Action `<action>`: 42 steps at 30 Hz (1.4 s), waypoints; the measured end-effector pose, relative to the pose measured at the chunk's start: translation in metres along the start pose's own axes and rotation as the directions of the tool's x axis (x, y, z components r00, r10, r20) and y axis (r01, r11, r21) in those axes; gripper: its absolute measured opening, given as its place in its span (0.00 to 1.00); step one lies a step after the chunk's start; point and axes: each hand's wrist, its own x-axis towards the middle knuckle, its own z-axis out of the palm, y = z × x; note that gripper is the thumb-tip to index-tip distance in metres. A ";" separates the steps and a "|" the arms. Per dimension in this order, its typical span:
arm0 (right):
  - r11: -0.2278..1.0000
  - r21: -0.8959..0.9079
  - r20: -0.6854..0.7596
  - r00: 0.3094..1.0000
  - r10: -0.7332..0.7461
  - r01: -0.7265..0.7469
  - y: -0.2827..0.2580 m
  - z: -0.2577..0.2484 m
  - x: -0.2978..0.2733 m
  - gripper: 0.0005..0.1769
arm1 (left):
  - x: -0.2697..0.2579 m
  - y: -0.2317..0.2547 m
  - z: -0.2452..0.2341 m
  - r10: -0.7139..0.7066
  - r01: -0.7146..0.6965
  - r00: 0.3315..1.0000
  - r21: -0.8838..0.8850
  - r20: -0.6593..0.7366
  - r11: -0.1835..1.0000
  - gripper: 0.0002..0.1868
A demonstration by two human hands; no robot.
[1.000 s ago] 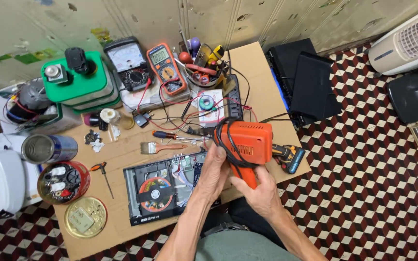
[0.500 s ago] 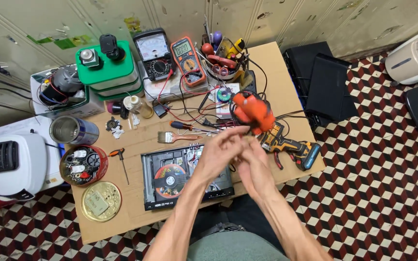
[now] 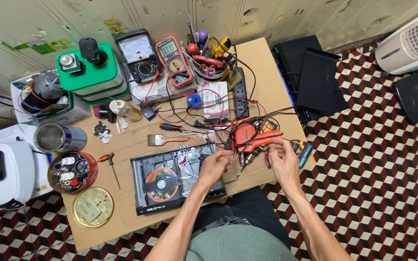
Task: The person tests circuit boards at a workbench, holding a blue board in one hand and touching multimeter probes to its contacts, then probes a smaller board. They set the boards into an open electronic device chassis, pick up a heat gun and a cordless drill, and handle wires and tools on the bench.
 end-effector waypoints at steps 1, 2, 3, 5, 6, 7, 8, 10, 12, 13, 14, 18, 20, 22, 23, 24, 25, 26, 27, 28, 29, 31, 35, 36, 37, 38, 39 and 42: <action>0.982 -0.189 -0.043 0.999 -0.022 0.014 -0.005 -0.005 0.006 0.16 | 0.001 -0.013 -0.001 -0.047 0.051 0.994 0.040 -0.097 0.998 0.17; 0.929 -0.369 -0.075 0.996 -0.053 0.022 -0.010 -0.008 0.013 0.18 | 0.003 -0.025 -0.005 -0.088 0.105 0.976 0.077 -0.199 0.992 0.18; 0.929 -0.370 -0.071 0.996 -0.045 0.016 -0.005 -0.010 0.025 0.18 | 0.003 -0.028 -0.001 -0.096 0.113 0.975 0.075 -0.202 0.991 0.18; 0.549 -0.761 0.180 0.925 -0.335 0.347 0.004 -0.013 0.052 0.30 | 0.007 -0.033 0.004 -0.207 0.232 0.943 0.068 -0.261 0.970 0.20; 0.551 -0.759 0.185 0.926 -0.329 0.347 0.013 -0.016 0.064 0.30 | 0.009 -0.033 0.008 -0.214 0.239 0.940 0.065 -0.265 0.969 0.20; 0.444 -0.818 0.271 0.926 -0.264 0.366 0.021 -0.018 0.076 0.36 | 0.011 -0.033 0.012 -0.223 0.239 0.941 0.031 -0.256 0.971 0.20; 0.328 -0.859 0.348 0.918 -0.190 0.393 0.029 -0.020 0.090 0.43 | 0.014 -0.033 0.017 -0.230 0.236 0.941 -0.005 -0.248 0.972 0.21; 0.290 -0.897 0.350 0.937 0.001 0.335 0.030 -0.022 0.103 0.40 | 0.016 -0.036 0.022 -0.214 0.226 0.942 0.016 -0.260 0.974 0.22; 0.238 -0.929 0.332 0.924 0.190 0.284 0.025 -0.021 0.111 0.36 | 0.018 -0.052 0.024 -0.198 0.216 0.942 0.039 -0.272 0.976 0.23; 0.216 -0.921 0.370 0.903 0.219 0.325 0.021 -0.019 0.112 0.36 | 0.021 -0.066 0.023 -0.202 0.220 0.938 0.034 -0.283 0.975 0.23; 0.189 -0.913 0.401 0.882 0.246 0.362 0.015 -0.021 0.114 0.35 | 0.026 -0.079 0.026 -0.202 0.219 0.936 0.028 -0.288 0.975 0.23; 0.227 -0.879 0.472 0.828 0.302 0.419 -0.013 -0.010 0.120 0.35 | 0.038 -0.093 0.033 -0.317 0.320 0.910 -0.033 -0.267 0.947 0.27; 0.283 -0.939 0.326 0.765 0.555 0.196 -0.037 -0.001 0.119 0.45 | 0.037 -0.090 0.034 -0.050 0.153 0.946 0.304 -0.322 0.940 0.28; 0.364 -0.906 0.383 0.785 0.487 0.216 -0.018 -0.009 0.126 0.47 | 0.029 -0.061 0.032 -0.126 0.200 0.933 0.196 -0.336 0.960 0.26; 0.439 -0.866 0.433 0.800 0.415 0.240 -0.009 -0.012 0.131 0.50 | 0.025 -0.046 0.030 -0.203 0.245 0.918 0.084 -0.341 0.966 0.25; 0.439 -0.866 0.431 0.802 0.414 0.239 -0.031 -0.016 0.118 0.50 | 0.022 -0.034 0.026 -0.201 0.243 0.919 0.085 -0.339 0.966 0.25; 0.489 -0.859 0.401 0.796 0.453 0.154 -0.053 -0.019 0.106 0.44 | 0.017 -0.023 0.022 -0.269 0.250 0.909 -0.098 -0.318 0.963 0.23; 0.533 -0.843 0.371 0.787 0.492 0.064 -0.075 -0.022 0.093 0.39 | 0.013 -0.012 0.018 -0.329 0.253 0.901 -0.275 -0.281 0.927 0.22; 0.533 -0.844 0.367 0.790 0.491 0.061 -0.081 -0.024 0.078 0.39 | 0.003 0.025 0.017 -0.327 0.252 0.904 -0.273 -0.277 0.928 0.22; 0.610 -0.784 0.301 0.789 0.536 -0.115 -0.089 -0.027 0.063 0.36 | -0.007 0.062 0.017 -0.240 0.160 0.924 -0.269 -0.297 0.950 0.21; 0.664 -0.691 0.243 0.773 0.586 -0.285 -0.096 -0.030 0.048 0.33 | -0.019 0.099 0.016 -0.151 0.066 0.936 -0.263 -0.317 0.962 0.21; 0.803 -0.464 0.278 0.799 0.532 -0.373 -0.088 -0.033 0.018 0.29 | -0.031 0.138 0.016 -0.051 -0.041 0.959 -0.314 -0.277 0.949 0.23; 0.871 0.238 0.332 0.879 0.342 -0.429 -0.073 -0.024 -0.036 0.20 | -0.056 0.172 0.026 0.381 -0.424 0.862 -0.062 -0.335 0.904 0.32; 0.872 0.243 0.322 0.884 0.340 -0.424 -0.075 -0.015 -0.046 0.20 | -0.064 0.172 0.032 0.385 -0.426 0.864 -0.064 -0.324 0.902 0.32; 0.861 0.311 0.313 0.899 0.307 -0.403 -0.078 -0.006 -0.057 0.18 | -0.072 0.172 0.038 0.266 -0.299 0.913 -0.066 -0.309 0.952 0.33; 0.845 0.375 0.310 0.911 0.273 -0.381 -0.080 0.005 -0.066 0.17 | -0.081 0.172 0.043 0.142 -0.168 0.943 -0.061 -0.301 0.984 0.35; 0.845 0.379 0.307 0.913 0.269 -0.376 -0.083 0.011 -0.074 0.17 | -0.082 0.165 0.048 0.146 -0.171 0.943 -0.058 -0.297 0.984 0.35; 0.842 0.386 0.251 0.921 0.297 -0.377 -0.082 0.031 -0.098 0.15 | -0.089 0.151 0.053 0.292 -0.338 0.914 -0.131 -0.283 0.932 0.37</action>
